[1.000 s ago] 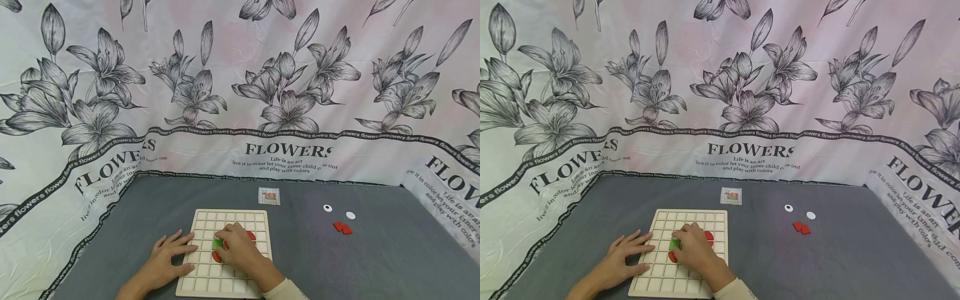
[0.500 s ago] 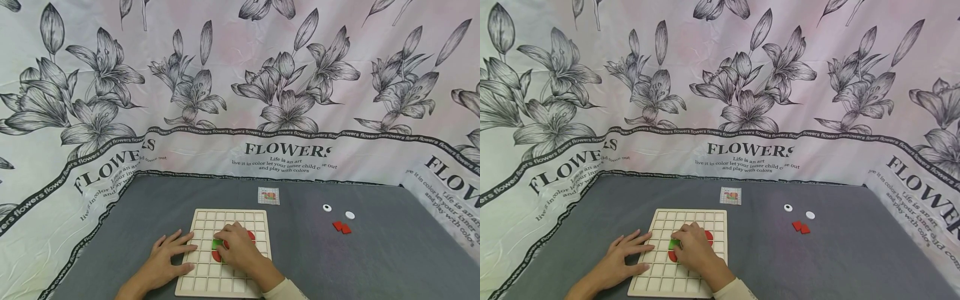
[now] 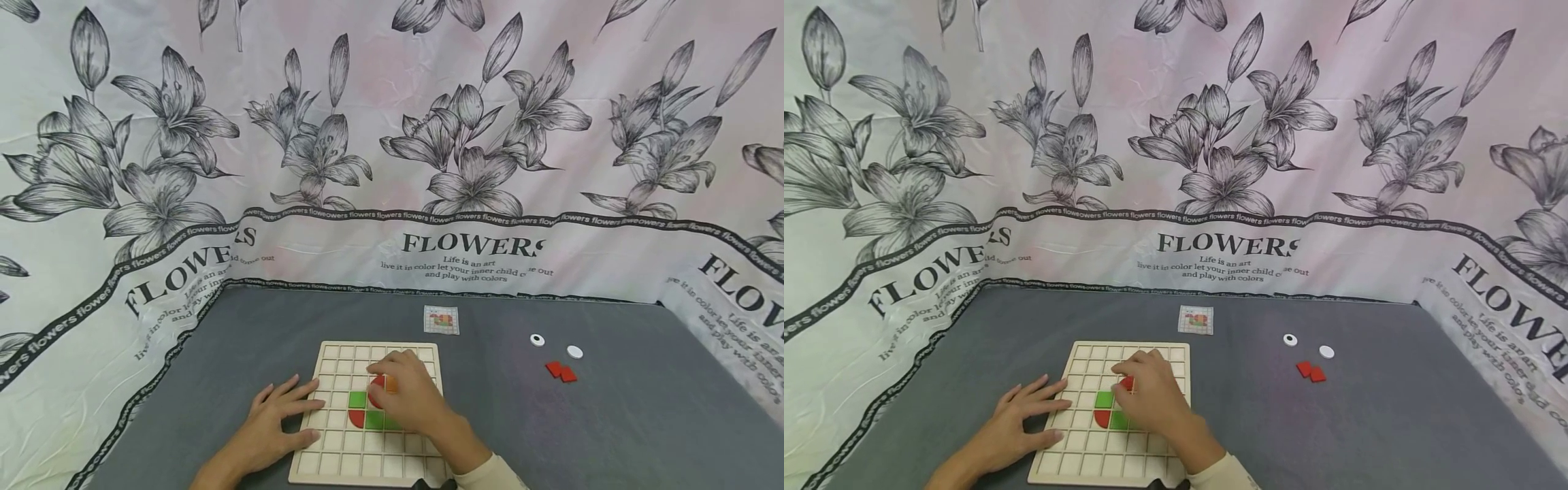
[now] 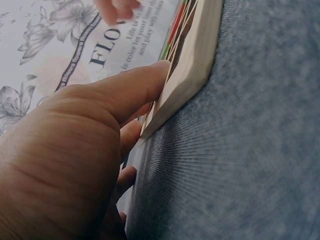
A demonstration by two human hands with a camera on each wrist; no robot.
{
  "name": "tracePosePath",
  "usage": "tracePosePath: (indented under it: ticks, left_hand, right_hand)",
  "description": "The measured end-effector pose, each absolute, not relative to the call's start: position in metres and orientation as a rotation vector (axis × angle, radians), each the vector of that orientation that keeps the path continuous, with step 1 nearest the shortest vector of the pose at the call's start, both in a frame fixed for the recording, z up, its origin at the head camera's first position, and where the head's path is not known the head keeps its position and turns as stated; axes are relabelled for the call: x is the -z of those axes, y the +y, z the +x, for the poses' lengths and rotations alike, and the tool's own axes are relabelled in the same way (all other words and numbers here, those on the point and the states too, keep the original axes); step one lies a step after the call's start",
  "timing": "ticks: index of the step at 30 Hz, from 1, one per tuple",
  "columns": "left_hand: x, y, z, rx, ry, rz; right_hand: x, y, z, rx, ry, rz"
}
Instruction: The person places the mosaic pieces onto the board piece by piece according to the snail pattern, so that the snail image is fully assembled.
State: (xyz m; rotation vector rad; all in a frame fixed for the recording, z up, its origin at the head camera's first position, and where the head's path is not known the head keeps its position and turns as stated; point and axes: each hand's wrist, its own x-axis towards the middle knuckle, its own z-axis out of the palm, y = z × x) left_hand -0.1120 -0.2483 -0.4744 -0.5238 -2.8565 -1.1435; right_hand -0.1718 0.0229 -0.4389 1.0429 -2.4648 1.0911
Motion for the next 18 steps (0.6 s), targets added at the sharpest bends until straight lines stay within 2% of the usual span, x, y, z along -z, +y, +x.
tracePosePath:
  ticks: [11, 18]
  left_hand:
    - [0.473, -0.248, -0.111, 1.173, -2.854, -0.547]
    - [0.477, -0.249, -0.112, 1.162, -2.847, -0.527]
  right_hand:
    - [0.384, 0.108, -0.181, -1.061, -2.161, 1.079]
    - [0.369, 0.166, -0.183, -0.993, -2.19, 1.012]
